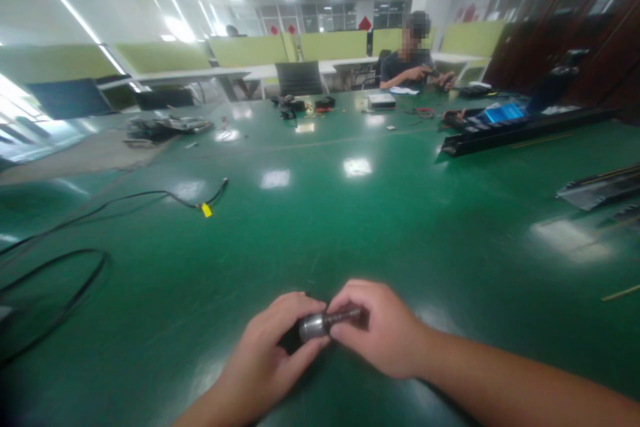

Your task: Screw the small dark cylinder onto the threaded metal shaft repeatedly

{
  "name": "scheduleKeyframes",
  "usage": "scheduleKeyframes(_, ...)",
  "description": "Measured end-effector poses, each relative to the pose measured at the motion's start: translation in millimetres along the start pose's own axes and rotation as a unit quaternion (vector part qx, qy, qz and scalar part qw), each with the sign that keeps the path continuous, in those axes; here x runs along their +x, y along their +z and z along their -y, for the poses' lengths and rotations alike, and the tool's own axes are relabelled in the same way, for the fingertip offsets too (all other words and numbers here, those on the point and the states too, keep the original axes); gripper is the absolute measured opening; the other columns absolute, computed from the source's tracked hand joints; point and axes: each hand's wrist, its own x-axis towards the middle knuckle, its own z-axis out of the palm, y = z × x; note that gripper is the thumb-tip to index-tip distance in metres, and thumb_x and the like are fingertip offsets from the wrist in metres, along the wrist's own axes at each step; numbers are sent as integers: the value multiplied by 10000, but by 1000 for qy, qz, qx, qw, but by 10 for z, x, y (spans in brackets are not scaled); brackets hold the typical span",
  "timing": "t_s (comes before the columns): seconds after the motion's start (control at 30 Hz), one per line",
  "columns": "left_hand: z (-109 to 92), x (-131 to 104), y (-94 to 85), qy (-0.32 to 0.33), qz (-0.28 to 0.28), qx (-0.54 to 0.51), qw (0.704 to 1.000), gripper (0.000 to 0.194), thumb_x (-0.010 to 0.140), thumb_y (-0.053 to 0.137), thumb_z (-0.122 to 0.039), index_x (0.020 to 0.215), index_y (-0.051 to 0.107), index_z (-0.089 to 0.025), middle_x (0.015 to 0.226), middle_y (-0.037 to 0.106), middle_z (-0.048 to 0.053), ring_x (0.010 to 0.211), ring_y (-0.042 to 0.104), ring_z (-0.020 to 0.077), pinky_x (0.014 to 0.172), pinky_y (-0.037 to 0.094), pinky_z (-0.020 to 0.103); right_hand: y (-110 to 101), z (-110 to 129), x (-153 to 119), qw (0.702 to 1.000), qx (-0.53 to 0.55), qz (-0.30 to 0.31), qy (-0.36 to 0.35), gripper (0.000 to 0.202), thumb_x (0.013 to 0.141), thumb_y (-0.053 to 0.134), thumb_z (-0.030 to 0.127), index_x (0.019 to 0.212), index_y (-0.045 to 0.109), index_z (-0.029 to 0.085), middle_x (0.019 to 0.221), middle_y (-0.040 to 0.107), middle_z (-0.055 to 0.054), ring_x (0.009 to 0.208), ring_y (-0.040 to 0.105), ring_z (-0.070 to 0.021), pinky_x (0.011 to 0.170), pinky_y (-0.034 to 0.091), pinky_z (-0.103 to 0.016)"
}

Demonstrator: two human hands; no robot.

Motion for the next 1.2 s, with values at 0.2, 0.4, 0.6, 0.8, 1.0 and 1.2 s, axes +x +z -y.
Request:
scheduleKeyframes(0.2, -7, -12, 4, 7, 1, -1, 1000, 258, 849, 670, -189, 1090, 616, -262, 993, 689, 0, 921, 624, 170, 848, 485, 308, -12, -26, 11, 1000, 2, 0, -8, 107, 801, 679, 131, 883, 703, 197, 821, 644, -5, 765, 587, -153, 690, 422, -267)
scheduleKeyframes(0.4, 7, -15, 18, 9, 1, 2, 1000, 265, 851, 668, -188, 1102, 615, -254, 1002, 689, 10, 932, 625, 173, 860, 488, 310, -19, -19, 8, 1000, 4, 0, -2, 101, 801, 676, 127, 871, 705, 193, 816, 643, -7, 762, 587, -154, 688, 421, -269)
scheduleKeyframes(0.6, -3, -14, 4, 14, -9, 7, 1000, 265, 843, 673, -185, 1094, 619, -251, 994, 690, 14, 926, 628, 175, 844, 497, 305, -13, -13, 8, 1000, 5, -3, 0, 103, 796, 682, 130, 874, 706, 193, 812, 639, -4, 749, 583, -149, 678, 420, -266)
scheduleKeyframes(0.8, 8, -22, 3, 12, -6, 12, 1000, 260, 845, 672, -190, 1095, 624, -244, 1004, 695, 26, 941, 634, 186, 864, 502, 321, -22, -25, 1, 1000, 0, -2, -3, 74, 802, 684, 145, 857, 699, 191, 798, 632, -3, 744, 577, -150, 680, 416, -268)
scheduleKeyframes(1.0, -1, -17, 8, 15, -12, 17, 1000, 268, 842, 672, -188, 1098, 619, -248, 1006, 693, 20, 942, 634, 182, 858, 507, 319, -28, -19, -2, 1000, 0, 2, -4, 79, 804, 681, 152, 868, 697, 195, 806, 634, -3, 754, 581, -152, 691, 419, -270)
scheduleKeyframes(1.2, 12, -24, 3, 16, -11, 17, 1000, 281, 840, 671, -182, 1108, 619, -252, 1014, 692, 20, 952, 635, 179, 865, 507, 314, -29, -15, -3, 1000, -2, 1, 1, 76, 807, 680, 161, 873, 695, 196, 812, 638, -4, 756, 580, -153, 691, 421, -271)
